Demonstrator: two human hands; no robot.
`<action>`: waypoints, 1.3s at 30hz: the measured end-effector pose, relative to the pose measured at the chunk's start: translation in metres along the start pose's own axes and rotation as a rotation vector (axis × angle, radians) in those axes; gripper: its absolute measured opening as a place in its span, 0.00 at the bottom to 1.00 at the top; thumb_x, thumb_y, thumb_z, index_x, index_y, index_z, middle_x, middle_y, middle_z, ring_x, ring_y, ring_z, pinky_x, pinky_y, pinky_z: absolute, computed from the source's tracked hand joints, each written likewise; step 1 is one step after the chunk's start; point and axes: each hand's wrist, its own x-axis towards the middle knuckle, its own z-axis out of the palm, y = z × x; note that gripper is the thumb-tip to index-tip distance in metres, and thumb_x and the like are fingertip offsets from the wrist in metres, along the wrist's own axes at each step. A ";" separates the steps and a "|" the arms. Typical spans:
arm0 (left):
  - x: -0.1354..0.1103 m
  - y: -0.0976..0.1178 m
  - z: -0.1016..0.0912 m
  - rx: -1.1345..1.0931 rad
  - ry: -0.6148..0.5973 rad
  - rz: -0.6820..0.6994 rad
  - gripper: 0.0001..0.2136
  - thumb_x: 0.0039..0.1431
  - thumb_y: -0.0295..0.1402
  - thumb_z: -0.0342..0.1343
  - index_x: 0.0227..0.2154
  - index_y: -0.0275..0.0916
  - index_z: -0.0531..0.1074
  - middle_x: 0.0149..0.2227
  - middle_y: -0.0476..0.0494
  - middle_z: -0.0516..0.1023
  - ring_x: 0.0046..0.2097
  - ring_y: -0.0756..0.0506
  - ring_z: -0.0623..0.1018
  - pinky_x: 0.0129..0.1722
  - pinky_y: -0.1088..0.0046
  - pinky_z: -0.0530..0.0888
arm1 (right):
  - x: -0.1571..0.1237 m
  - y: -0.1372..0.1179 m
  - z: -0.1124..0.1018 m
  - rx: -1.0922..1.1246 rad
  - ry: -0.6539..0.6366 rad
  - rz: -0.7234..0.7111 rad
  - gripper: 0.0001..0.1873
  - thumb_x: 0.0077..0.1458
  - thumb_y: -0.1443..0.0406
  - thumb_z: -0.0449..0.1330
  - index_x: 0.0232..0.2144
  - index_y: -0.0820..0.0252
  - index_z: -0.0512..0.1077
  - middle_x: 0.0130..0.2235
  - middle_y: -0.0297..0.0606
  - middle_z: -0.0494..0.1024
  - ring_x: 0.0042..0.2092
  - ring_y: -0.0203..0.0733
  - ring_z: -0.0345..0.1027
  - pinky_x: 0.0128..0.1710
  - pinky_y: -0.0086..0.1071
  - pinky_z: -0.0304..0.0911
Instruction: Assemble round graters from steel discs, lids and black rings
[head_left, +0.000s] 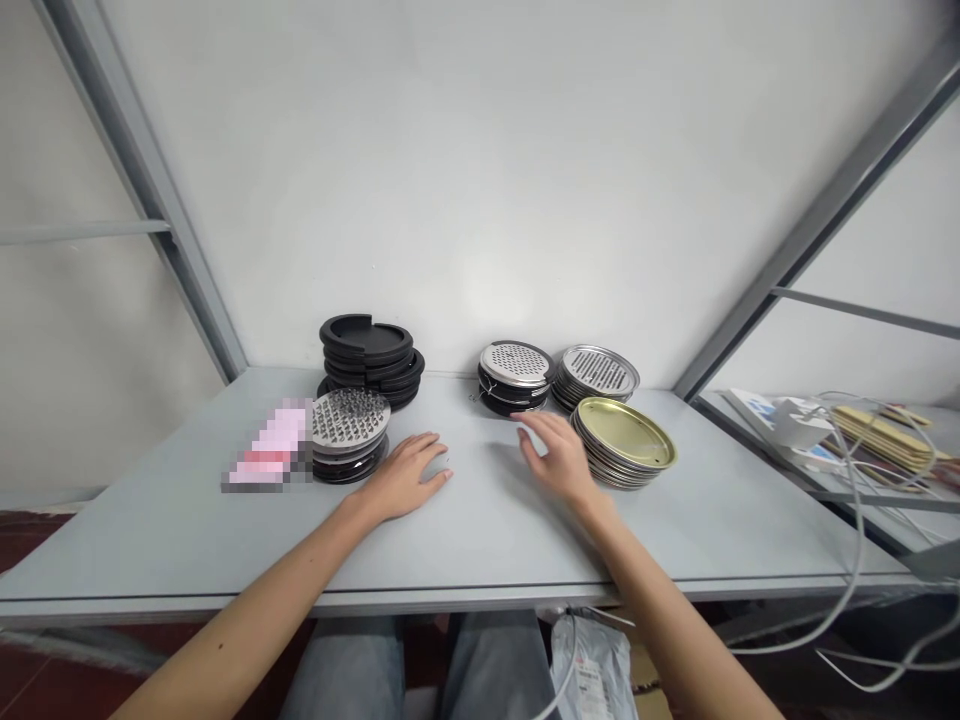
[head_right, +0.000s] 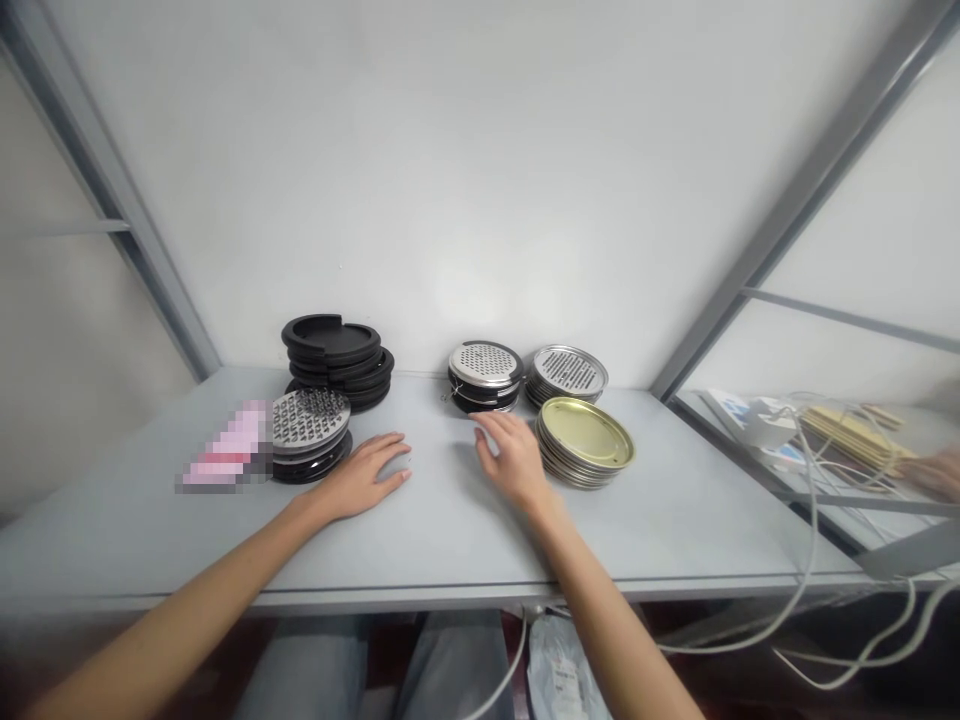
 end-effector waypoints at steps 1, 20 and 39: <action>0.000 -0.001 0.001 -0.003 0.000 0.001 0.21 0.62 0.45 0.48 0.52 0.39 0.68 0.60 0.37 0.64 0.61 0.39 0.63 0.61 0.59 0.59 | 0.001 0.005 -0.009 -0.078 0.058 0.023 0.15 0.58 0.65 0.52 0.45 0.59 0.72 0.45 0.43 0.77 0.49 0.46 0.68 0.52 0.41 0.60; 0.000 0.000 -0.001 0.002 0.009 0.008 0.20 0.62 0.45 0.48 0.52 0.40 0.68 0.59 0.38 0.65 0.61 0.40 0.63 0.61 0.60 0.60 | -0.010 0.043 -0.061 -0.674 -0.076 0.305 0.16 0.58 0.62 0.50 0.27 0.56 0.76 0.33 0.41 0.80 0.34 0.46 0.72 0.29 0.34 0.58; 0.000 0.003 -0.003 0.024 -0.005 0.015 0.20 0.63 0.44 0.48 0.52 0.39 0.68 0.59 0.37 0.65 0.61 0.40 0.63 0.61 0.62 0.59 | -0.021 0.047 -0.076 -0.475 -0.264 0.344 0.19 0.57 0.51 0.51 0.29 0.54 0.76 0.27 0.35 0.77 0.27 0.41 0.68 0.23 0.30 0.52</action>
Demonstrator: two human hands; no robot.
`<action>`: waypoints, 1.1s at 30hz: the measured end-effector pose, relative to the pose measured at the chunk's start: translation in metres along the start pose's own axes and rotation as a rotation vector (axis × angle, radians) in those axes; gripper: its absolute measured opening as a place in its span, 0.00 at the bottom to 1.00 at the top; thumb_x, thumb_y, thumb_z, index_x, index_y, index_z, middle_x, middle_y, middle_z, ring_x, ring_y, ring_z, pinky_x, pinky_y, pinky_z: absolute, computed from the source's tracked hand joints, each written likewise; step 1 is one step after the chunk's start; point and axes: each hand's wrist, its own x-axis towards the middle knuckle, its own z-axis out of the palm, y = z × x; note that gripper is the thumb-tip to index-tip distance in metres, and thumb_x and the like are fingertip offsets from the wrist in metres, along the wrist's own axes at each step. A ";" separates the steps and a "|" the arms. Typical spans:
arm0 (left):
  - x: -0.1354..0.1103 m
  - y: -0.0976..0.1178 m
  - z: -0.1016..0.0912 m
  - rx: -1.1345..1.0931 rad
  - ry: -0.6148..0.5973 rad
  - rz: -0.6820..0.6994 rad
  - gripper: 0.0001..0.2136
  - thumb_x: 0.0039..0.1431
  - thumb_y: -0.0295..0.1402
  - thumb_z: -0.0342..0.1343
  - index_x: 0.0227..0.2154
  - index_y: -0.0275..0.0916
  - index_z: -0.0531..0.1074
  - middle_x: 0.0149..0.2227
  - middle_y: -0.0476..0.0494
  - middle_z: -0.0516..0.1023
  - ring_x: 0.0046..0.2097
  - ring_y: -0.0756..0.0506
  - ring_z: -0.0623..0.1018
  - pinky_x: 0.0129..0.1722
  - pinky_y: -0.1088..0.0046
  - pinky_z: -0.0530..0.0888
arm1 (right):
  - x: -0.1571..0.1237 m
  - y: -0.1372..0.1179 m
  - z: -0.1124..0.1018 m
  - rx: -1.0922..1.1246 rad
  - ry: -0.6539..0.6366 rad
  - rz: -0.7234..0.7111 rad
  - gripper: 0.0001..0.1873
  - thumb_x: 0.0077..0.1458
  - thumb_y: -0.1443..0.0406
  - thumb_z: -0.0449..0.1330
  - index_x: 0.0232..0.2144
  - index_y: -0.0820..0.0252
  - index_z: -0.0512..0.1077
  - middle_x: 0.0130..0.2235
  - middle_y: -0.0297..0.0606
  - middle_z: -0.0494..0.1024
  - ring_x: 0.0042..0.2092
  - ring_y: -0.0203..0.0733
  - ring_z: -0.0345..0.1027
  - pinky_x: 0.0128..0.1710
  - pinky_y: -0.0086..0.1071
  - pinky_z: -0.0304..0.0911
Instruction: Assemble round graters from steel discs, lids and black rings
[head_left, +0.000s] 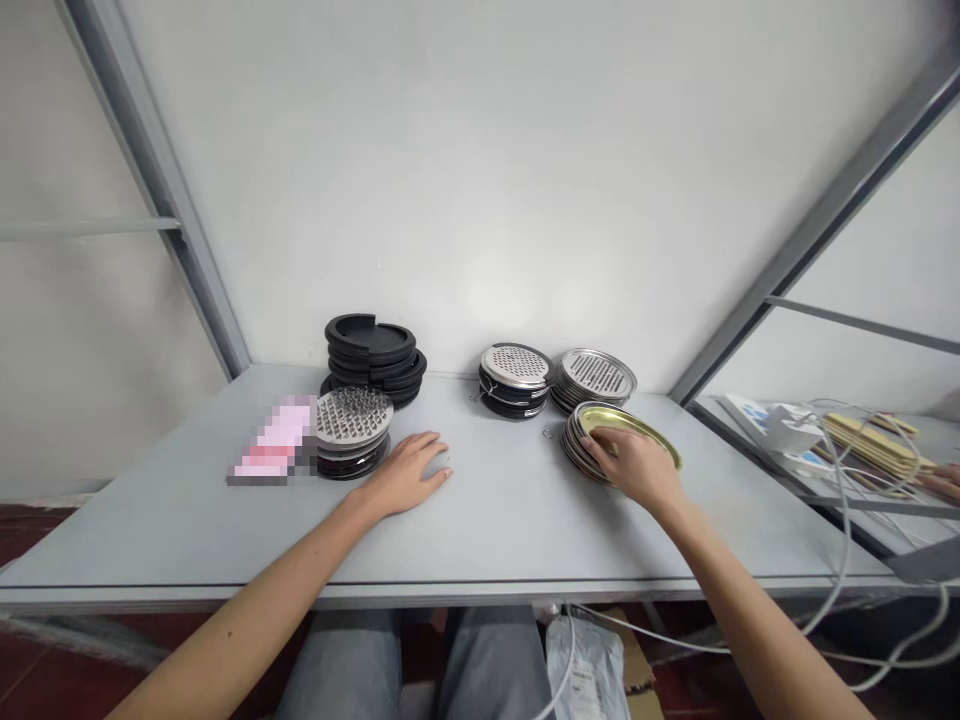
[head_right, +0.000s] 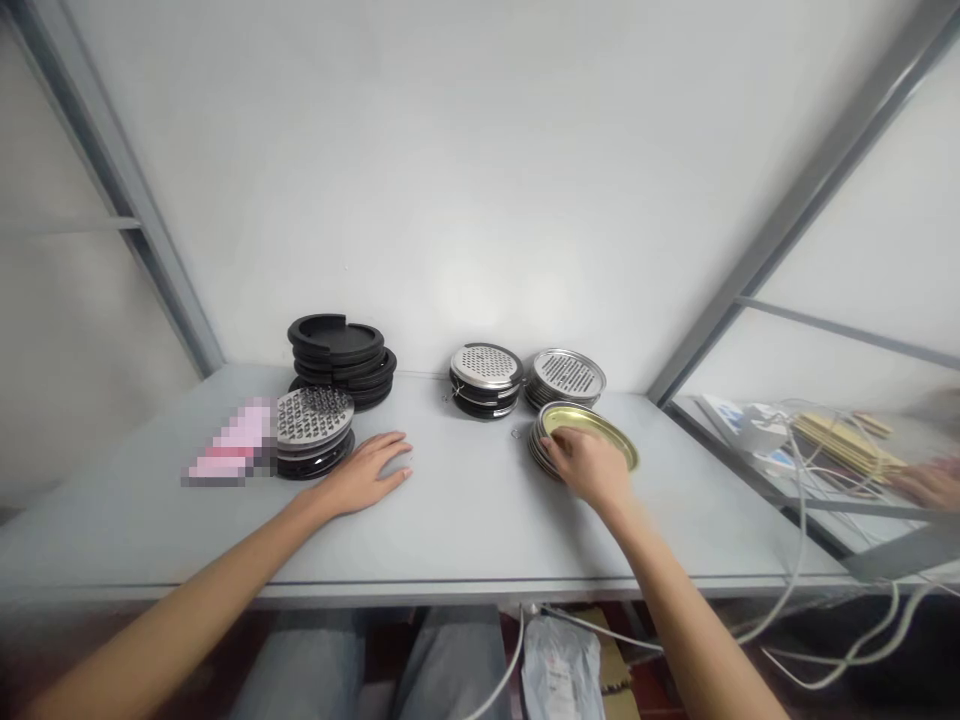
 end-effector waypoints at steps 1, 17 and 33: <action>0.000 0.000 0.000 -0.002 0.002 0.001 0.20 0.63 0.44 0.48 0.52 0.39 0.68 0.59 0.38 0.65 0.61 0.40 0.63 0.61 0.62 0.59 | -0.002 -0.001 0.000 -0.006 0.031 -0.001 0.18 0.57 0.52 0.51 0.29 0.54 0.77 0.27 0.35 0.78 0.27 0.41 0.68 0.23 0.30 0.52; 0.001 0.002 -0.002 -0.142 0.063 -0.047 0.22 0.67 0.41 0.39 0.59 0.36 0.58 0.59 0.36 0.65 0.60 0.41 0.65 0.60 0.61 0.61 | -0.019 -0.085 -0.016 0.402 0.373 -0.612 0.07 0.58 0.67 0.57 0.39 0.57 0.74 0.38 0.40 0.80 0.40 0.42 0.74 0.41 0.35 0.67; 0.004 -0.001 0.004 -0.082 0.159 -0.032 0.15 0.64 0.33 0.44 0.51 0.37 0.65 0.56 0.35 0.66 0.58 0.39 0.66 0.57 0.57 0.64 | 0.012 -0.128 0.056 0.489 -0.080 -0.844 0.12 0.61 0.62 0.52 0.38 0.57 0.75 0.39 0.40 0.80 0.41 0.41 0.71 0.44 0.35 0.64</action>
